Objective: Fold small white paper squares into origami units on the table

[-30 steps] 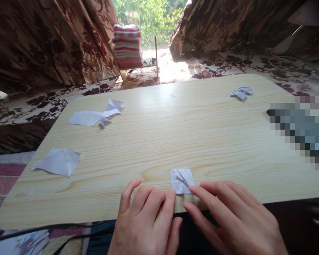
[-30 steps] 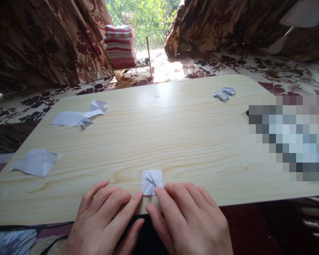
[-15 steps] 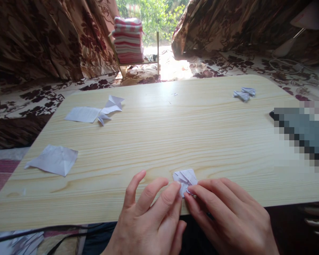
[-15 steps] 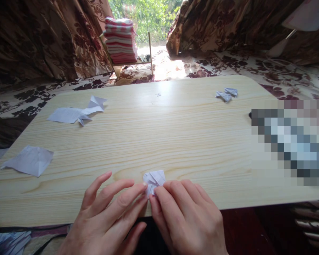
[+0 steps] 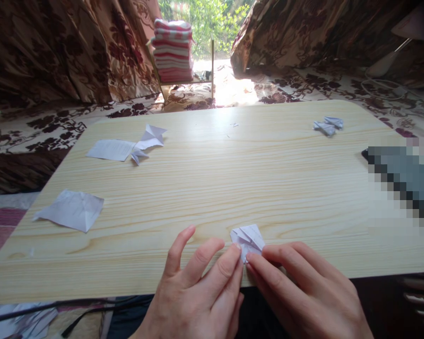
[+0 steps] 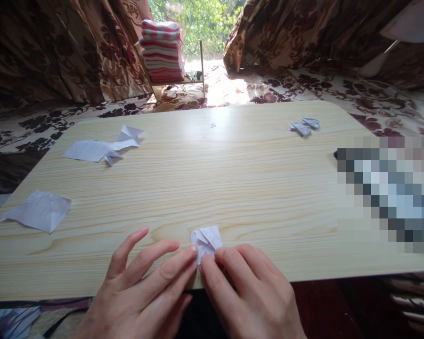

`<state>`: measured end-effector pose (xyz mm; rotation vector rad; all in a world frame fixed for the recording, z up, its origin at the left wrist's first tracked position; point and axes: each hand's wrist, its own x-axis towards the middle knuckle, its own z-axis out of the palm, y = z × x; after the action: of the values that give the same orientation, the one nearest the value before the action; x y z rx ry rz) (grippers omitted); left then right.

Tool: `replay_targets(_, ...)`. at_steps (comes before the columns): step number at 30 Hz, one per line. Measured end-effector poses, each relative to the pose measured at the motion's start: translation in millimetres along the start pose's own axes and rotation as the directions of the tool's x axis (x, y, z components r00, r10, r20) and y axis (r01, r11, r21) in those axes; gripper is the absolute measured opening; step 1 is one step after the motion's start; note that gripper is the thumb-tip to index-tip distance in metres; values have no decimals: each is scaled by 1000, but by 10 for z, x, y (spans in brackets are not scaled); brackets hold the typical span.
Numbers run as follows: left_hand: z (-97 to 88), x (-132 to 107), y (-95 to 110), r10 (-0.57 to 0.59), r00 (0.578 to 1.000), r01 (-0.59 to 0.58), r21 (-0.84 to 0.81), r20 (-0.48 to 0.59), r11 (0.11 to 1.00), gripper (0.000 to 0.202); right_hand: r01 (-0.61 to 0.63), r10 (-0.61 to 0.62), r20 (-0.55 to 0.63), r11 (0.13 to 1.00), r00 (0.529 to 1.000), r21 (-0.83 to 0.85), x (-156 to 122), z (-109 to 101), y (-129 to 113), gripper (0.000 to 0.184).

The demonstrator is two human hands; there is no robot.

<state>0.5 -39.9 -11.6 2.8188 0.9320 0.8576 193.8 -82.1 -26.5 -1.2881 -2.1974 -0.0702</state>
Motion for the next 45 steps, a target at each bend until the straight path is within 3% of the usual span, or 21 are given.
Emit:
replay_targets(4,7,1,-9,-25,999,26,-17,20,1000,22,48,-48,61,999,997,4,6,-17,33,26)
replay_targets(15,3,-24,-11,-42,999,44,-40,35,998,22,84,-83,95,996,992,-11,49,-61,34,25)
replay_targets(29,4,-33,-14,-21,999,22,-26,27,999,23,66,-66,4,998,998,-22,99,-68,46,20)
replay_targets(45,5,-50,-1,-22,999,23,-30,32,999,22,104,-100,60,993,993,-62,-8,-107,77,25)
